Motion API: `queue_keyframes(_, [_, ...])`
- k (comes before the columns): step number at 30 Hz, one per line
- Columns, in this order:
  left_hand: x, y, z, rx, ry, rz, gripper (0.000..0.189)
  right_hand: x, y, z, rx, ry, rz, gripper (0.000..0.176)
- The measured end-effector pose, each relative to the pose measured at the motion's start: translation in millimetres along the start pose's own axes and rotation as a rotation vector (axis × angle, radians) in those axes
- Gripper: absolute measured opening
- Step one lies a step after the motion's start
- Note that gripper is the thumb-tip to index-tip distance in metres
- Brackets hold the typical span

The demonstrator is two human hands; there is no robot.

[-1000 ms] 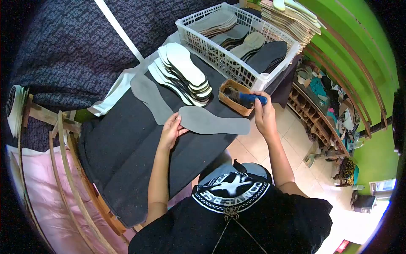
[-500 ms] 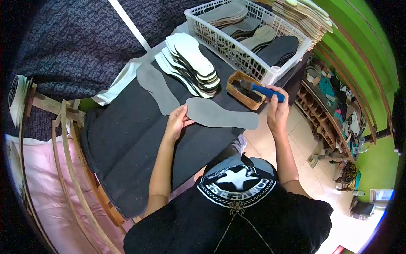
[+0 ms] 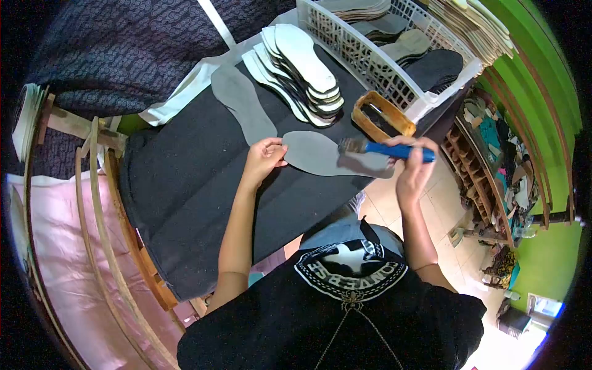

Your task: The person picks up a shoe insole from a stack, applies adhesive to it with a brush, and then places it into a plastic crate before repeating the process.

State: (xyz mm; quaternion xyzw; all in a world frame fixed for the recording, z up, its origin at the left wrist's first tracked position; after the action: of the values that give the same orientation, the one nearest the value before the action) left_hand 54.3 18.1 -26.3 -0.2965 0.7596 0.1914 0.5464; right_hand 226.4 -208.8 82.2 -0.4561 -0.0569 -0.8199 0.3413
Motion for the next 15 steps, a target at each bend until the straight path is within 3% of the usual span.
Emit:
queue_keyframes(5, [-1,8,-2,0.041,0.016,-0.001,0.025,-31,-60,-15,0.283,-0.171,-0.168,0.028])
queue_keyframes(10, [-2,6,0,0.018,0.023,0.021,0.024,-35,-108,-13,0.367,0.119,-0.229,0.033])
queue_keyframes(15, [1,9,4,-0.020,-0.035,0.050,0.024,-34,-121,-18,0.526,0.271,-0.282,0.033])
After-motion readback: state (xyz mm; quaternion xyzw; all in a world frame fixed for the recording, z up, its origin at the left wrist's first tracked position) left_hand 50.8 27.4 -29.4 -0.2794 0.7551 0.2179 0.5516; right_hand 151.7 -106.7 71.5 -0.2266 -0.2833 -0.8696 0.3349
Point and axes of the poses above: each hand's wrist, its own z-axis towards the middle knuckle, its own y-axis out of the back of the hand, x = y × z, the point moved 7 cm from there along z, towards the middle knuckle, and after that the axes turned 6 degrees about y, right-handed, at the moved point
